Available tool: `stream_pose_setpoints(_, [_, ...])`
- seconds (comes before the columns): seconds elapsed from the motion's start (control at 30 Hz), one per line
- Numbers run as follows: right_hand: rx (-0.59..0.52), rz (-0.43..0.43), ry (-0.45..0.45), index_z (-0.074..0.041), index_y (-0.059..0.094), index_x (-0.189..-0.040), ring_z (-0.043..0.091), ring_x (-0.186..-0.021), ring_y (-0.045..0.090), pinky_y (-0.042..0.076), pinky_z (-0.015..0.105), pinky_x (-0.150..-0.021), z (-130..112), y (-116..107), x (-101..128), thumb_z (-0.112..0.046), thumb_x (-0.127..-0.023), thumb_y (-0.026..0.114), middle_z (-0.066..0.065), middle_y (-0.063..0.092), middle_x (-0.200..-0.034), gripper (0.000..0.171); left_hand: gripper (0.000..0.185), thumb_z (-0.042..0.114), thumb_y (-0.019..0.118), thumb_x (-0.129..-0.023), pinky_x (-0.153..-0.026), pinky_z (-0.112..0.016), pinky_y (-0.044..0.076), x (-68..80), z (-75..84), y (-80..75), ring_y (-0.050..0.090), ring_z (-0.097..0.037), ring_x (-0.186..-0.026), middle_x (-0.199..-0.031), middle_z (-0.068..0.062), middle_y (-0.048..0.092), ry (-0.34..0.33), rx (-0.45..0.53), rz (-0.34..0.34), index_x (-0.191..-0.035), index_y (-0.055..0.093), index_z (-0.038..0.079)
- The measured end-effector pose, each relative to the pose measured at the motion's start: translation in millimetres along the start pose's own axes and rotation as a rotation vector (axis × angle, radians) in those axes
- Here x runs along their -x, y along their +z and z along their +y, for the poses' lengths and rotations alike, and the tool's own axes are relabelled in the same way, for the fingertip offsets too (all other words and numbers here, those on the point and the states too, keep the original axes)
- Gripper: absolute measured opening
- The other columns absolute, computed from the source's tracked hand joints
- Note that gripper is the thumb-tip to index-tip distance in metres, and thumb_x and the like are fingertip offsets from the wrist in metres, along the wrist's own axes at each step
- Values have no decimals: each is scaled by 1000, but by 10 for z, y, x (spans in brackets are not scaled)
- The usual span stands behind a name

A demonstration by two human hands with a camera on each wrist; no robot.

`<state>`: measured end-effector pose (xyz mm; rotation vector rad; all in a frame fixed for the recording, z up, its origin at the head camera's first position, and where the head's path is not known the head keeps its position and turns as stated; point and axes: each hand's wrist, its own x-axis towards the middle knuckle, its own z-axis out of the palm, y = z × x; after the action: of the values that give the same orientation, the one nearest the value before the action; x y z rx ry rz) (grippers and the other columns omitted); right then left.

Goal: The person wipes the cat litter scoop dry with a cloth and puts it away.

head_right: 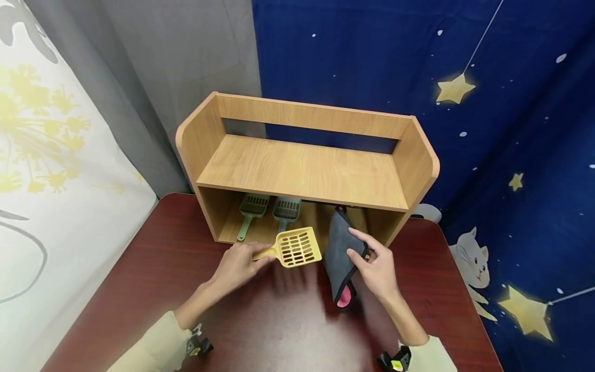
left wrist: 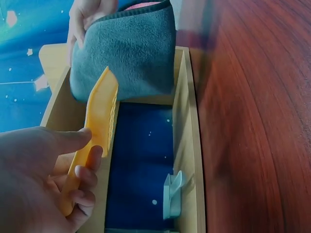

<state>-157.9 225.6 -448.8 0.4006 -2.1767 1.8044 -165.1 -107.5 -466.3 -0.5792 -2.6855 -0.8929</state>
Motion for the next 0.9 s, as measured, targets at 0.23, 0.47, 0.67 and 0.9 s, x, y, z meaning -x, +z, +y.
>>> stream_pose_setpoints(0.23, [-21, -17, -74, 4, 69, -133, 9, -96, 74, 60, 24, -74, -18, 189, 104, 17, -89, 73, 25, 71, -125, 46, 29, 24, 84, -93, -52, -26, 40, -67, 89, 9, 47, -5, -59, -91, -1, 78, -73, 62, 3, -118, 82, 10])
stream_pose_setpoints(0.47, [-46, 5, -79, 4, 72, -130, 4, -74, 68, 56, 19, -63, 32, 532, 209, 15, -89, 75, 25, 72, -101, 43, 28, 23, 83, -93, -52, -25, 41, -115, 195, 56, 48, -6, -59, -93, -4, 79, -84, 98, 14, -117, 82, 7])
stream_pose_setpoints(0.67, [-86, -9, -109, 4, 72, -129, 4, -72, 64, 53, 17, -64, 30, 830, 282, 14, -89, 75, 22, 74, -104, 41, 29, 24, 79, -97, -60, -26, 47, -176, 276, 129, 61, -10, -71, -101, -4, 80, -121, 141, -1, -121, 80, 8])
stream_pose_setpoints(0.9, [-89, -49, -156, 5, 72, -128, 4, -72, 66, 56, 18, -65, 35, 932, 328, 15, -89, 75, 21, 75, -101, 40, 29, 19, 78, -98, -59, -25, 46, -206, 330, 169, 63, -12, -72, -105, -8, 80, -123, 192, 3, -123, 79, 4])
